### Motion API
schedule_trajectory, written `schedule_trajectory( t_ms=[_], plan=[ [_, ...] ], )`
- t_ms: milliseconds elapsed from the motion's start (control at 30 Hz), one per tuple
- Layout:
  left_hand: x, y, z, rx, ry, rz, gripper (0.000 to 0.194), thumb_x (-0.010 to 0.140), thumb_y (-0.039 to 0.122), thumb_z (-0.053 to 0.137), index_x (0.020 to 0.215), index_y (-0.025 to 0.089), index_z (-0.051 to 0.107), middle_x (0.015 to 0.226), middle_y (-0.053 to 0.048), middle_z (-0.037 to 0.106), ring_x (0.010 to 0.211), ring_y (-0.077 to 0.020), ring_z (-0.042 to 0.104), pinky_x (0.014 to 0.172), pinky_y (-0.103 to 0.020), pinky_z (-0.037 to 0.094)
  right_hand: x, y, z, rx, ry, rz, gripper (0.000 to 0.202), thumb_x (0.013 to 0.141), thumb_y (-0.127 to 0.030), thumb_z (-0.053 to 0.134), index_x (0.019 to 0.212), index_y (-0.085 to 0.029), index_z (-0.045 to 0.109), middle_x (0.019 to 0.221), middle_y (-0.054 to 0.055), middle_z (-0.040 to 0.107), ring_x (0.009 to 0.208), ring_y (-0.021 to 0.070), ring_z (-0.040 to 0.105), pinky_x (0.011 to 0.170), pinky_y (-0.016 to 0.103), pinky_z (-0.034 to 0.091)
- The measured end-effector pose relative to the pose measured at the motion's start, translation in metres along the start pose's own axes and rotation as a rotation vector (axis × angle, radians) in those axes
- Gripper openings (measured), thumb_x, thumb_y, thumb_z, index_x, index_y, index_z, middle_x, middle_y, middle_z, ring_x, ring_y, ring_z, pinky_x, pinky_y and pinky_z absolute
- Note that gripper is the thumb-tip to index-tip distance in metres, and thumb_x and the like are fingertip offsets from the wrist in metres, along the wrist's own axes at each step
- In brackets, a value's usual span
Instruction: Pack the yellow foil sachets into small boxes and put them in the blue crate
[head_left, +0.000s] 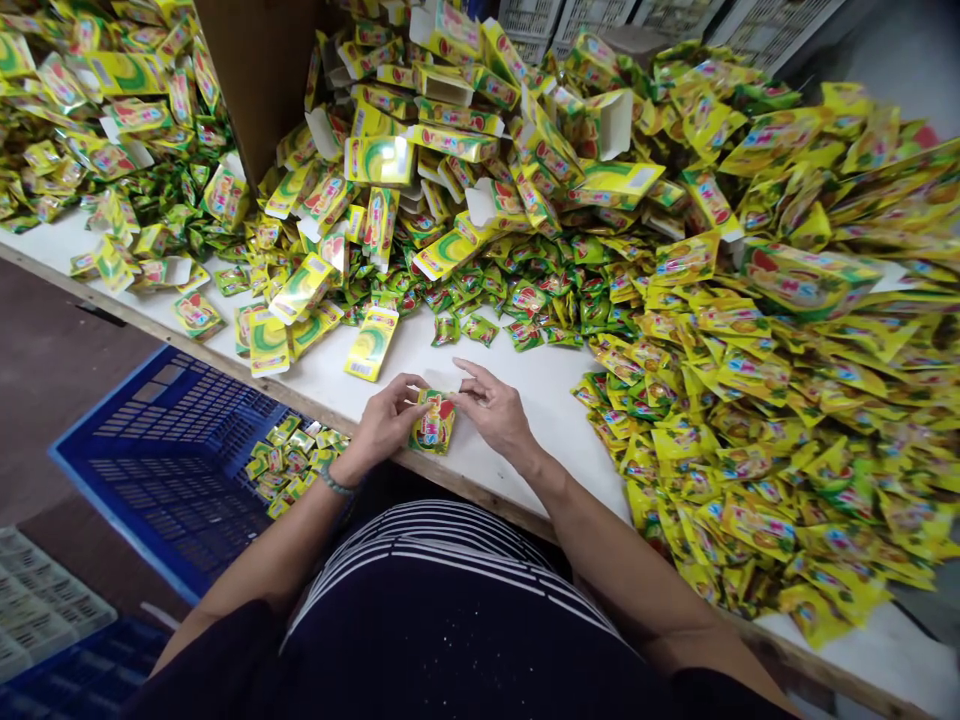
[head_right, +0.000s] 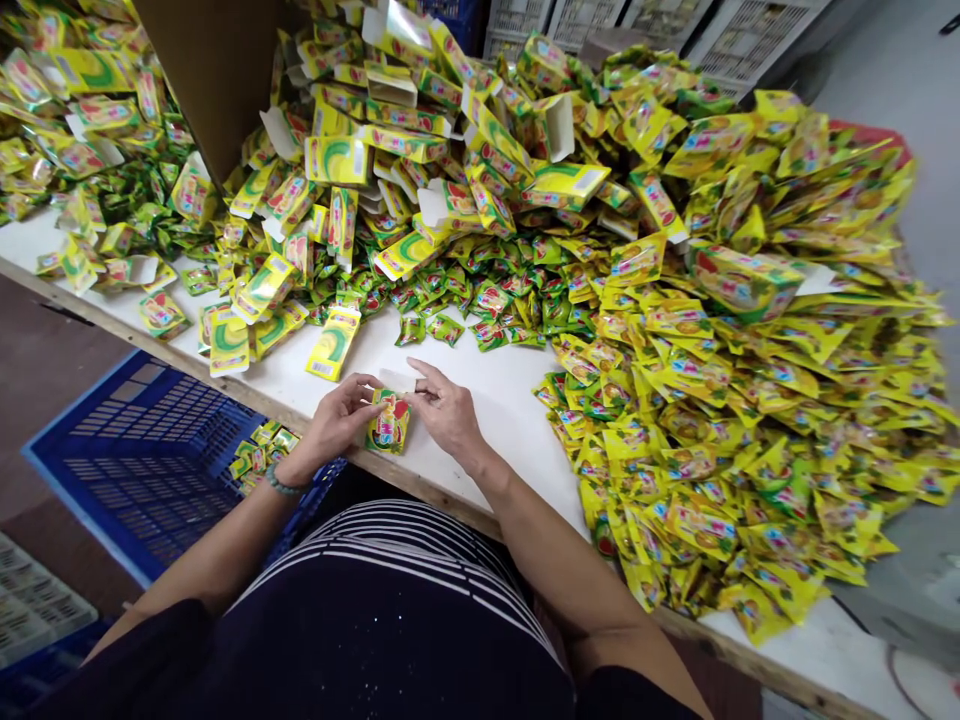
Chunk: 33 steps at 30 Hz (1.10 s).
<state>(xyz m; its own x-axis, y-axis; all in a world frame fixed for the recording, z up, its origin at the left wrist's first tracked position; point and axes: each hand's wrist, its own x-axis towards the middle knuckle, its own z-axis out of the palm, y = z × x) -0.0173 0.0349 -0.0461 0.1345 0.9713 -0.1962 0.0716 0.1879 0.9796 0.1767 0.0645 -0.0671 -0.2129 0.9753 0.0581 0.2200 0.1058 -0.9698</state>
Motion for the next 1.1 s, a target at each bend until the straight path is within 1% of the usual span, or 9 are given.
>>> schedule_trajectory(
  t_ms=[67, 133, 233, 300, 433, 567, 767, 933, 1100],
  plan=[
    [0.001, -0.001, 0.0, -0.039, -0.006, -0.023, 0.043, 0.076, 0.045, 0.076, 0.104, 0.021, 0.053, 0.08, 0.001, 0.067, 0.064, -0.0115, 0.061, 0.06, -0.023, 0.046, 0.0, -0.005, -0.004, -0.038, -0.041, -0.058, 0.03, 0.083, -0.033, 0.069, 0.109, -0.023, 0.077, 0.095, 0.005, 0.078, 0.084, 0.0181, 0.07, 0.084, 0.034, 0.056],
    [0.001, -0.003, 0.0, -0.071, -0.012, -0.06, 0.051, 0.074, 0.044, 0.079, 0.106, 0.022, 0.047, 0.081, 0.001, 0.069, 0.065, -0.0126, 0.063, 0.061, -0.024, 0.047, 0.0, -0.012, -0.008, -0.041, -0.104, -0.088, 0.019, 0.086, -0.034, 0.066, 0.093, -0.023, 0.079, 0.099, 0.007, 0.078, 0.093, 0.0201, 0.071, 0.089, 0.036, 0.055],
    [0.001, -0.006, 0.0, -0.078, -0.01, -0.1, 0.057, 0.071, 0.045, 0.081, 0.106, 0.023, 0.043, 0.084, -0.001, 0.073, 0.07, -0.0152, 0.067, 0.065, -0.025, 0.049, 0.002, -0.02, -0.01, -0.052, -0.159, -0.043, 0.018, 0.086, -0.036, 0.067, 0.084, -0.022, 0.078, 0.089, 0.005, 0.079, 0.085, 0.0196, 0.071, 0.08, 0.034, 0.055],
    [0.001, -0.006, 0.001, -0.081, -0.006, -0.095, 0.057, 0.071, 0.046, 0.081, 0.107, 0.023, 0.043, 0.084, -0.001, 0.074, 0.072, -0.016, 0.069, 0.067, -0.026, 0.05, 0.003, -0.022, -0.008, -0.09, -0.14, -0.029, 0.016, 0.081, -0.036, 0.072, 0.084, -0.022, 0.078, 0.083, 0.004, 0.078, 0.076, 0.0179, 0.069, 0.074, 0.032, 0.053],
    [0.0, -0.003, 0.004, -0.129, -0.021, -0.092, 0.059, 0.07, 0.046, 0.083, 0.108, 0.022, 0.045, 0.083, -0.002, 0.076, 0.073, -0.0165, 0.07, 0.07, -0.027, 0.052, 0.005, -0.022, -0.008, -0.003, -0.09, 0.072, 0.018, 0.079, -0.036, 0.073, 0.085, -0.021, 0.08, 0.084, 0.004, 0.079, 0.076, 0.0188, 0.07, 0.071, 0.032, 0.055],
    [0.0, -0.001, 0.006, -0.117, -0.047, -0.073, 0.058, 0.072, 0.044, 0.083, 0.111, 0.021, 0.048, 0.086, -0.004, 0.076, 0.076, -0.017, 0.072, 0.071, -0.027, 0.053, 0.008, -0.023, -0.017, 0.069, -0.131, 0.18, 0.022, 0.076, -0.04, 0.076, 0.085, -0.02, 0.082, 0.084, 0.006, 0.08, 0.078, 0.0214, 0.073, 0.073, 0.033, 0.056],
    [-0.001, -0.003, 0.006, -0.113, -0.057, -0.058, 0.059, 0.07, 0.048, 0.083, 0.111, 0.019, 0.051, 0.088, -0.005, 0.077, 0.079, -0.0189, 0.073, 0.074, -0.029, 0.055, 0.01, -0.024, -0.028, -0.005, -0.257, 0.113, 0.02, 0.079, -0.038, 0.073, 0.09, -0.023, 0.082, 0.094, 0.005, 0.081, 0.088, 0.0243, 0.075, 0.081, 0.038, 0.058],
    [-0.001, -0.007, 0.005, -0.09, -0.06, -0.036, 0.056, 0.074, 0.048, 0.08, 0.113, 0.02, 0.052, 0.09, -0.005, 0.077, 0.082, -0.0186, 0.073, 0.075, -0.028, 0.055, 0.004, -0.031, -0.034, -0.068, -0.315, 0.03, 0.021, 0.085, -0.03, 0.066, 0.097, -0.025, 0.082, 0.105, 0.005, 0.079, 0.1, 0.0249, 0.074, 0.092, 0.041, 0.058],
    [0.0, -0.01, 0.005, -0.074, -0.055, -0.032, 0.052, 0.077, 0.045, 0.079, 0.113, 0.02, 0.052, 0.087, -0.005, 0.076, 0.077, -0.0175, 0.072, 0.071, -0.026, 0.054, -0.006, -0.03, -0.032, -0.051, -0.345, -0.013, 0.027, 0.087, -0.033, 0.065, 0.108, -0.026, 0.079, 0.117, 0.005, 0.076, 0.112, 0.0256, 0.07, 0.101, 0.045, 0.054]
  ],
)
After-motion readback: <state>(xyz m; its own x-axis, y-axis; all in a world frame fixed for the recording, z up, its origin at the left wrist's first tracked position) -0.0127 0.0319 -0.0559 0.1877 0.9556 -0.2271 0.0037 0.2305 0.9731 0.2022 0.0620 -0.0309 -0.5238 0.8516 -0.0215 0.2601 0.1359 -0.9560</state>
